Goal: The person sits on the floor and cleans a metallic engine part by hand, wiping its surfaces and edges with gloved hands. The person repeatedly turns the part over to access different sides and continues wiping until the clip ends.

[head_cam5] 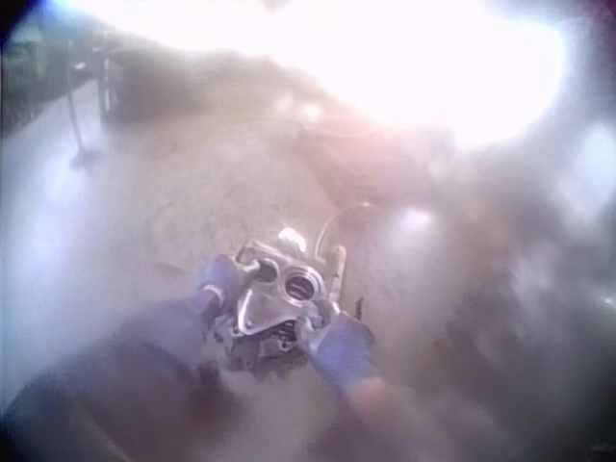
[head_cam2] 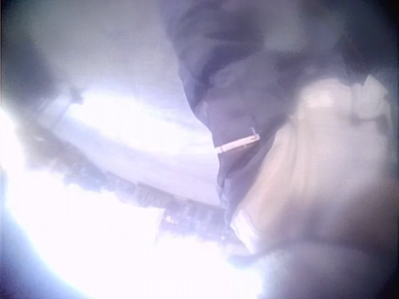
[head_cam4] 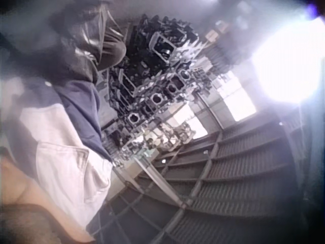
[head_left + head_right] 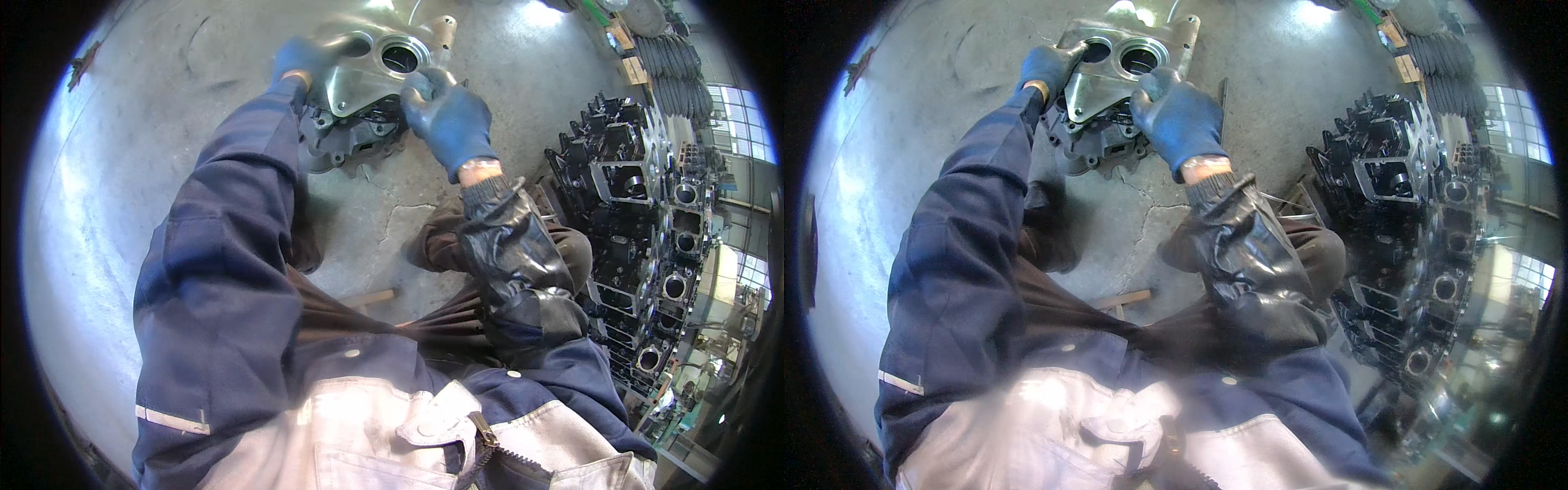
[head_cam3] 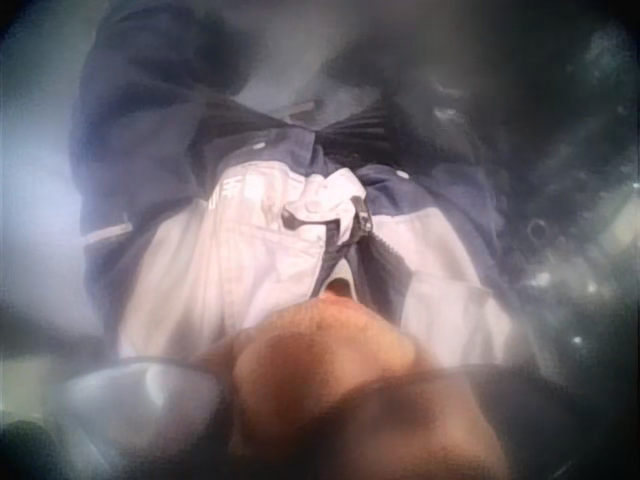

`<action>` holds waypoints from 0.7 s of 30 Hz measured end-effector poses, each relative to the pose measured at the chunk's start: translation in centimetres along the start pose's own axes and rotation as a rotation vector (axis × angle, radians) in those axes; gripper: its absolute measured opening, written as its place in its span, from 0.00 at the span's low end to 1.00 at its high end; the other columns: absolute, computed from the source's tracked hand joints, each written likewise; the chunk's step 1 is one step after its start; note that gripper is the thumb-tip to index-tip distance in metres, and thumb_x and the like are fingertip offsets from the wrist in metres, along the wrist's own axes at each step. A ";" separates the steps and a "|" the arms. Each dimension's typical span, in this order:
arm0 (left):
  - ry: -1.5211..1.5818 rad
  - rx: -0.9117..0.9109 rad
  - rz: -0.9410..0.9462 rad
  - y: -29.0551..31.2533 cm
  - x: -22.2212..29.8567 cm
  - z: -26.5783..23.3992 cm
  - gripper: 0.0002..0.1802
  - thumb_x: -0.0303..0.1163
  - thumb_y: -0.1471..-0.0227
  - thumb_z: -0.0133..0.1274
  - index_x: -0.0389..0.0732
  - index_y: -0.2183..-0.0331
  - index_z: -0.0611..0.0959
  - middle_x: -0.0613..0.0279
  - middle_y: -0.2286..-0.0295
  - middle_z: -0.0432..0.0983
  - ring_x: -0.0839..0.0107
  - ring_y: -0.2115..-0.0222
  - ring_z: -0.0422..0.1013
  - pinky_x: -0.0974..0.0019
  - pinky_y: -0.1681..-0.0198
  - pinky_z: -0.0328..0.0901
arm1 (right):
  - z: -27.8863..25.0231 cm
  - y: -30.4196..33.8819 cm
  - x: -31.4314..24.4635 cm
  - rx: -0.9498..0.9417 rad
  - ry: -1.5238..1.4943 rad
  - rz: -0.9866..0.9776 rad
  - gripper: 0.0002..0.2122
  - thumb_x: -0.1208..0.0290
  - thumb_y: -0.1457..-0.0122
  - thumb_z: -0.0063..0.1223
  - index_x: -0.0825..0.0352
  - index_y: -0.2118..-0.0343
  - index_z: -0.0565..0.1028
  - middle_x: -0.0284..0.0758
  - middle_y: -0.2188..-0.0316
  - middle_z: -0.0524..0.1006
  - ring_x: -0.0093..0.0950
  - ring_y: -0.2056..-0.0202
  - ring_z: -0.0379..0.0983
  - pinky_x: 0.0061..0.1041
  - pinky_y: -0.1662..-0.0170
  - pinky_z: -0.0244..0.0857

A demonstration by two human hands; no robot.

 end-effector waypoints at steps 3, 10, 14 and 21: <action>0.040 -0.007 -0.027 -0.3 -0.4 0.3 0.40 0.66 0.47 0.55 0.33 0.61 0.88 0.36 0.64 0.82 0.42 0.60 0.80 0.52 0.56 0.72 | 0.4 -0.7 -1.4 -0.044 0.137 -0.009 0.21 0.50 0.41 0.55 0.61 0.53 0.79 0.48 0.59 0.83 0.46 0.57 0.82 0.43 0.53 0.75; 0.086 -0.079 -0.076 -0.7 -0.7 0.4 0.41 0.71 0.53 0.57 0.38 0.63 0.90 0.47 0.65 0.85 0.50 0.60 0.81 0.53 0.57 0.73 | -1.0 -2.2 -1.5 -0.122 0.244 0.005 0.20 0.51 0.43 0.59 0.61 0.55 0.82 0.45 0.56 0.83 0.43 0.56 0.82 0.41 0.53 0.75; 0.068 -0.012 -0.041 -0.5 -0.6 0.3 0.40 0.68 0.47 0.55 0.35 0.62 0.89 0.36 0.64 0.83 0.41 0.59 0.79 0.51 0.55 0.72 | -1.2 -2.8 -0.8 -0.264 0.220 0.001 0.21 0.53 0.45 0.62 0.63 0.56 0.83 0.42 0.64 0.85 0.38 0.62 0.83 0.33 0.53 0.74; 0.062 0.011 -0.005 -0.2 -0.5 0.3 0.39 0.67 0.46 0.53 0.36 0.60 0.89 0.39 0.61 0.83 0.42 0.57 0.79 0.51 0.53 0.71 | 0.1 -2.7 -0.8 -0.198 -0.264 0.144 0.17 0.60 0.47 0.65 0.67 0.60 0.83 0.39 0.71 0.84 0.29 0.67 0.81 0.30 0.59 0.75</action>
Point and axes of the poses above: each hand's wrist, its own y-axis away from the middle knuckle, its own z-axis out of the palm, x = y × z, the point moved 2 cm from there along -y, towards the middle knuckle
